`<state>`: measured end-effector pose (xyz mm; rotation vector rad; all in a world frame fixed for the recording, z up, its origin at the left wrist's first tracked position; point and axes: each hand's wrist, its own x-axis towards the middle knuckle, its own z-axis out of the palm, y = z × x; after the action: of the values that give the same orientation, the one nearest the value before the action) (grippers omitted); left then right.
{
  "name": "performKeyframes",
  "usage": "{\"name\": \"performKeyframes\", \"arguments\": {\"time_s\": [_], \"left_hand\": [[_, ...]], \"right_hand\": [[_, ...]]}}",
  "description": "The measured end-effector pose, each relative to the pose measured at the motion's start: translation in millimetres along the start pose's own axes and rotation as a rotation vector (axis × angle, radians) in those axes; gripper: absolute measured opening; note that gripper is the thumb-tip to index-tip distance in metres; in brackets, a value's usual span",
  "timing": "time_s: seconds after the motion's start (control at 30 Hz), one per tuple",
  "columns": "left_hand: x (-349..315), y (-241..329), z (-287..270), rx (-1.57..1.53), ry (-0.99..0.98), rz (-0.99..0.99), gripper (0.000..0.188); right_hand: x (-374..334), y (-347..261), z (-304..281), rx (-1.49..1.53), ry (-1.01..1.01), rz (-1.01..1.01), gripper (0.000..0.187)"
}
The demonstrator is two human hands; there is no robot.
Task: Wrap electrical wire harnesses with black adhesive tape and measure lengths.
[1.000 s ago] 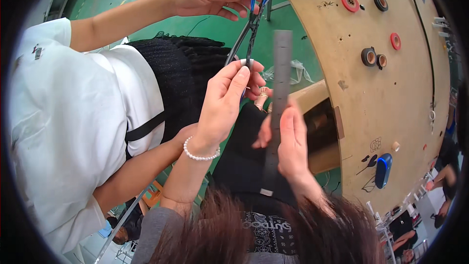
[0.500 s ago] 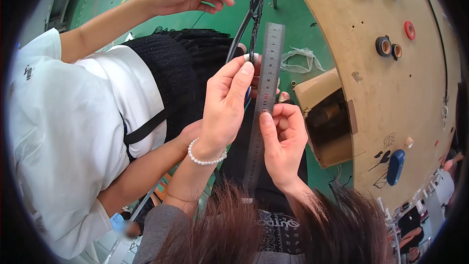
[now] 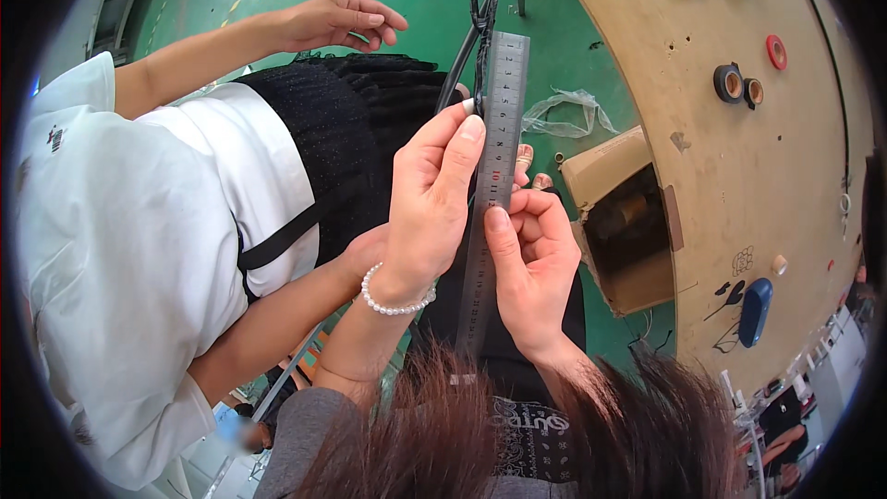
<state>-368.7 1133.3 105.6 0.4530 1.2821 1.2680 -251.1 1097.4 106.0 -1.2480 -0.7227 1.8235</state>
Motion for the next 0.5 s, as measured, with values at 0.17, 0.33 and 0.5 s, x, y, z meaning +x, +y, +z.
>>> {"name": "performKeyframes", "arguments": {"time_s": [0.17,0.33,0.5], "left_hand": [[-1.5,1.3,-2.5,-0.08,-0.012,-0.046,0.031],[-4.6,2.8,-3.2,-0.051,-0.024,-0.013,0.032],[-5.9,3.8,-5.8,-0.03,-0.055,0.001,0.033]], "right_hand": [[-0.2,0.2,3.0,-0.032,0.005,-0.036,0.013],[-1.8,-4.5,5.6,-0.001,0.009,0.006,0.012],[-2.6,-7.8,4.7,0.038,-0.019,0.034,0.011]]}}
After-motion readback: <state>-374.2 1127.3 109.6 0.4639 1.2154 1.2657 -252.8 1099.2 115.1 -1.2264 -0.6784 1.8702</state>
